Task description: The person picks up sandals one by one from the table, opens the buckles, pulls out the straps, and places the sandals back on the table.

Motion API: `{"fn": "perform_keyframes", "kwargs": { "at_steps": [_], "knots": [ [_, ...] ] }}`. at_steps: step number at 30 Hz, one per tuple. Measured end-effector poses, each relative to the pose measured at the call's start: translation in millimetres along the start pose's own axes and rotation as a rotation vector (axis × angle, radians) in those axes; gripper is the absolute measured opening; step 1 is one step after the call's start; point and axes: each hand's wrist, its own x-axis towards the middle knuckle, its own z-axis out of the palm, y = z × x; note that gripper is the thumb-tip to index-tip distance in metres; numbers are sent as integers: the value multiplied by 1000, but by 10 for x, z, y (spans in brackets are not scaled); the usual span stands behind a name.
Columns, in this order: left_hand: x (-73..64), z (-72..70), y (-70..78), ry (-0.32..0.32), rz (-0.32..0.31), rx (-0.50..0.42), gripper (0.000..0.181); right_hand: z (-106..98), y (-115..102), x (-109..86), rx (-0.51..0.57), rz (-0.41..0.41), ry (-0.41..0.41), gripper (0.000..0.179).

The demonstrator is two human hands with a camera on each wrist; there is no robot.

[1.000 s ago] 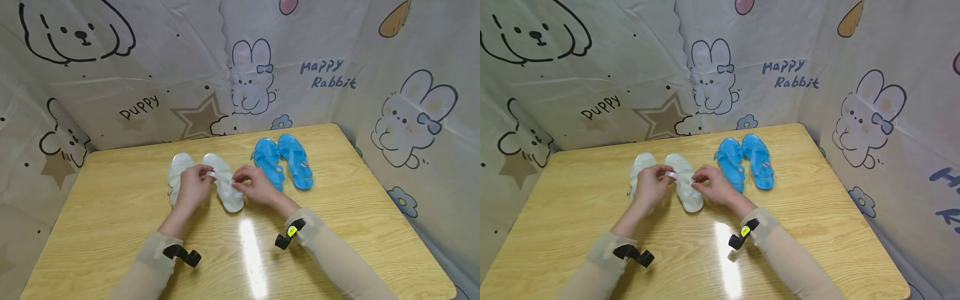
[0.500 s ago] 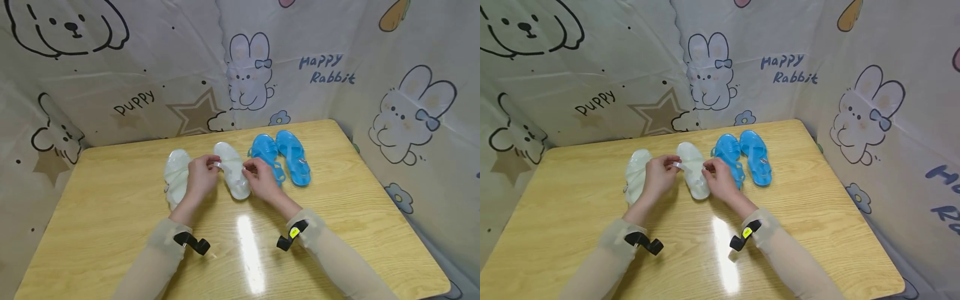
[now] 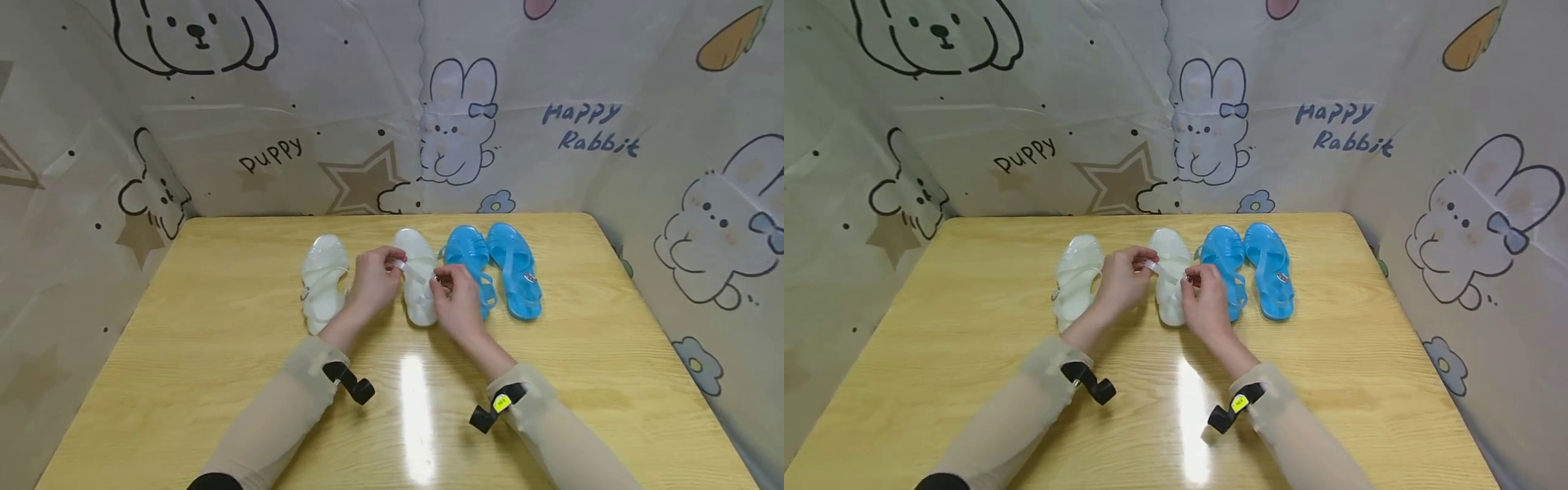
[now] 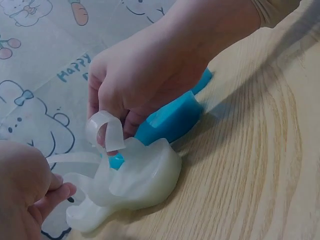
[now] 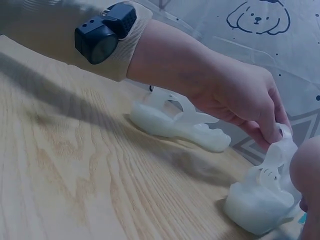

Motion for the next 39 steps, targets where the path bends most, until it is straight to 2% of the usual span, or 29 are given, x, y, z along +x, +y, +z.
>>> {"fn": "perform_keyframes", "kwargs": {
  "at_steps": [4,8,17,24,32,39],
  "knots": [
    [3,40,34,-44,13,-4,24,-76,16,-21,12,-19,16,16],
    [-37,-36,55,-59,6,-9,26,-102,-12,-3,43,-77,18,15],
    [-185,-472,58,-25,29,-80,27,16,-258,113,121,-210,-39,14],
    [-320,-811,-54,30,61,-122,25,178,-420,184,135,-297,-124,16],
    [-429,-1134,-184,100,43,-132,26,332,-514,221,190,-308,-225,18],
    [-504,-1285,-283,120,-9,-148,28,461,-554,254,215,-307,-273,19]
  ]
}}
